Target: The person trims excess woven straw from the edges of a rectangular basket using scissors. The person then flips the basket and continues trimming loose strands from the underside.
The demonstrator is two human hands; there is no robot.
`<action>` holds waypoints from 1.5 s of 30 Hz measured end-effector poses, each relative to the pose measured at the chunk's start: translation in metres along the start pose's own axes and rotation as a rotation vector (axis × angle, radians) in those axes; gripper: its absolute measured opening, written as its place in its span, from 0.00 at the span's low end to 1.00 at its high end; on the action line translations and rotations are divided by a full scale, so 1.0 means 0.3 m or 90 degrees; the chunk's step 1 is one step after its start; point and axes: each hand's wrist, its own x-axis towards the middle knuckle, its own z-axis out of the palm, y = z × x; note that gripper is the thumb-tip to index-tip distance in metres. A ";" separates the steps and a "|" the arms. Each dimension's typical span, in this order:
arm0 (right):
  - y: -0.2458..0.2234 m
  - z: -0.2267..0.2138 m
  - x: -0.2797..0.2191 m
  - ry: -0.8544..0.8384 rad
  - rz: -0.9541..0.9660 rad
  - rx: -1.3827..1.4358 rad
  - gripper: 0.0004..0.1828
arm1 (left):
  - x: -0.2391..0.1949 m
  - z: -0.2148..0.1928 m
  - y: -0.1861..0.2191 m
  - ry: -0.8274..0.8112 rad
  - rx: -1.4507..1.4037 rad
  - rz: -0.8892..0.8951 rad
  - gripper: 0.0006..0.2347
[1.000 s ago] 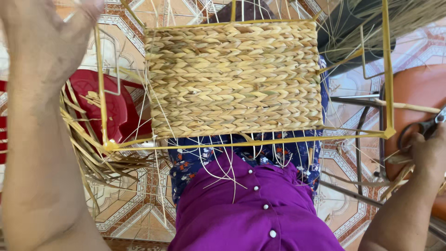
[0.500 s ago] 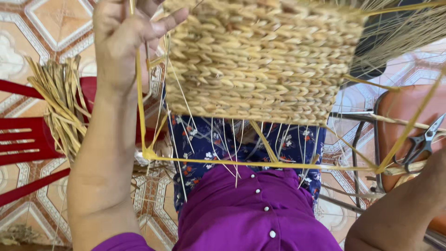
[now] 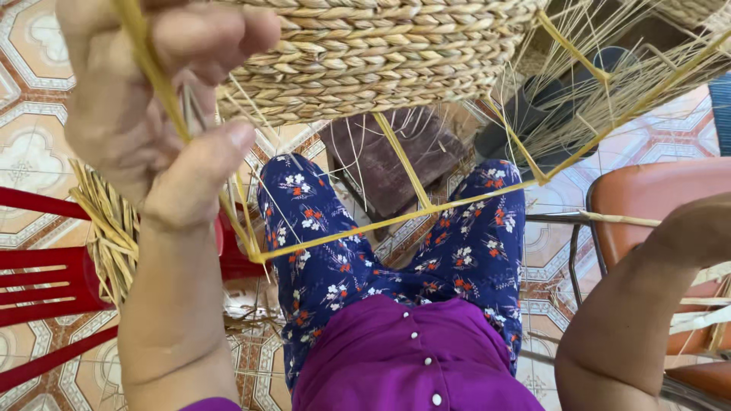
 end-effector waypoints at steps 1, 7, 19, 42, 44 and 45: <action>-0.031 0.029 0.006 0.015 -0.027 0.013 0.17 | -0.006 -0.001 0.004 0.007 -0.011 -0.003 0.16; -0.269 0.223 -0.013 0.066 -0.258 0.031 0.15 | -0.070 0.028 -0.015 0.017 -0.028 0.020 0.18; -0.561 0.708 0.025 -0.296 -0.367 -0.122 0.15 | -0.230 0.171 -0.081 0.018 -0.114 0.040 0.22; -0.275 0.019 -0.204 0.200 0.062 -0.053 0.06 | -0.216 0.190 -0.069 0.229 -0.095 -0.112 0.24; -0.258 0.035 -0.267 0.154 -0.049 0.016 0.08 | -0.202 0.204 -0.073 0.254 -0.097 -0.113 0.24; -0.263 0.058 -0.314 0.108 -0.051 0.025 0.11 | -0.197 0.212 -0.074 0.265 -0.097 -0.113 0.25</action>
